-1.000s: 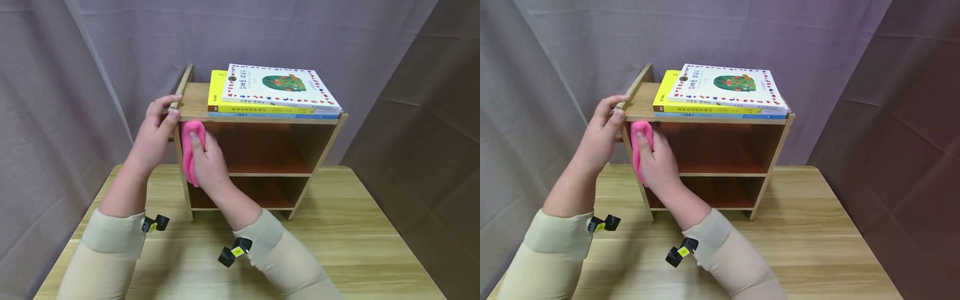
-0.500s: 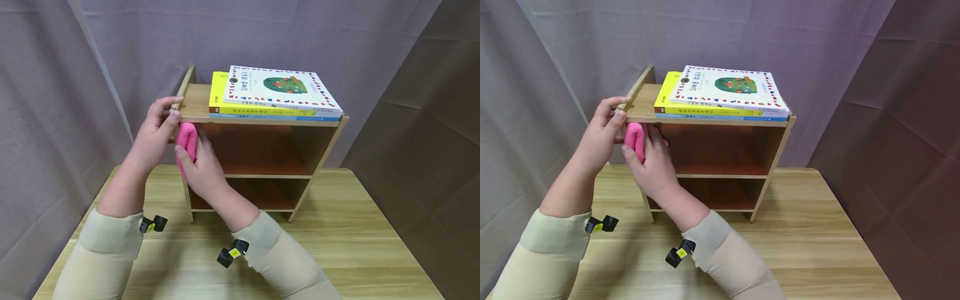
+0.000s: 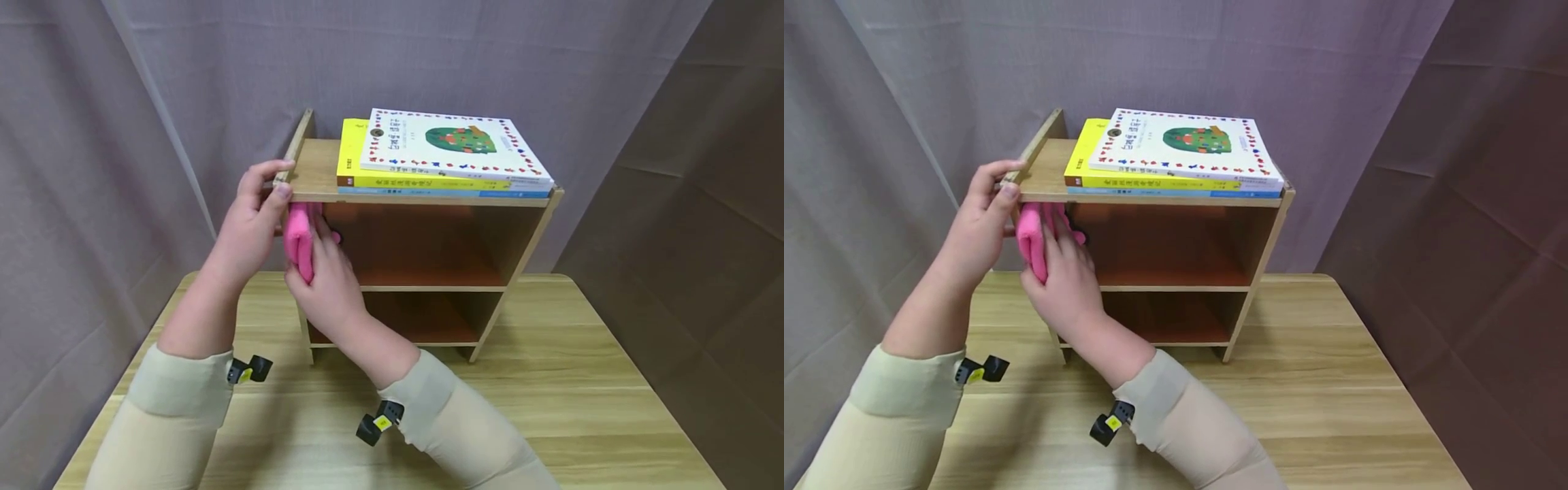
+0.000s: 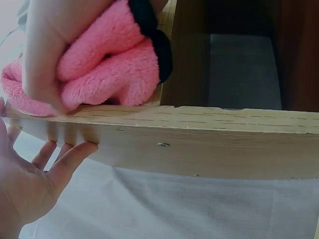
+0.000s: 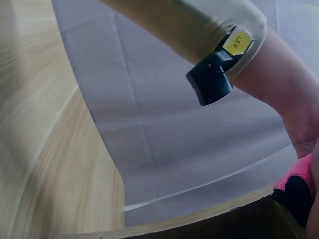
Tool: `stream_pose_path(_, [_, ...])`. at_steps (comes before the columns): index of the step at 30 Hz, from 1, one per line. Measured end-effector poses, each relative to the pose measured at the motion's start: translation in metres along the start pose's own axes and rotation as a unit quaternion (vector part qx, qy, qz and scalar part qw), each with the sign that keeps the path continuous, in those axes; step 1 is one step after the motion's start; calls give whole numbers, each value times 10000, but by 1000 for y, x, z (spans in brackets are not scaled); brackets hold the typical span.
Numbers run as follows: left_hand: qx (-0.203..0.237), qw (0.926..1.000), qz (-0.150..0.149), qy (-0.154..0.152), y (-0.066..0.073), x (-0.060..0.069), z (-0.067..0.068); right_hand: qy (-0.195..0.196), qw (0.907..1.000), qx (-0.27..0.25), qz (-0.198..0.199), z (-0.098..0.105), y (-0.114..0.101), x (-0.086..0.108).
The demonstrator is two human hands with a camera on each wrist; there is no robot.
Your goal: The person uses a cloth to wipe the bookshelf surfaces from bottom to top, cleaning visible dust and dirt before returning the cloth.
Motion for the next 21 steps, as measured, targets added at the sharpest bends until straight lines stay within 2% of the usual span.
stream_pose_path(5, [-102,9999,2,54,0,-1,-1,-81,9990,434,30,1,2,8])
stream_pose_path(11, [-287,9995,-17,113,0,0,0,-252,9908,1242,465,8,8,16])
stream_pose_path(15, [-384,9991,-27,157,0,1,0,-278,9757,1987,885,15,12,21])
stream_pose_path(21, [-429,9988,-88,221,0,1,-2,-200,9420,3010,1473,26,16,28])
Point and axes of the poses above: each hand's wrist, its own x-axis away from the middle knuckle, its own z-axis out of the back of the hand, y = z × x, the point moved 1 cm from there along -x, towards the middle knuckle, and after that the axes turned 2 degrees about -y, right-handed, at the moved point
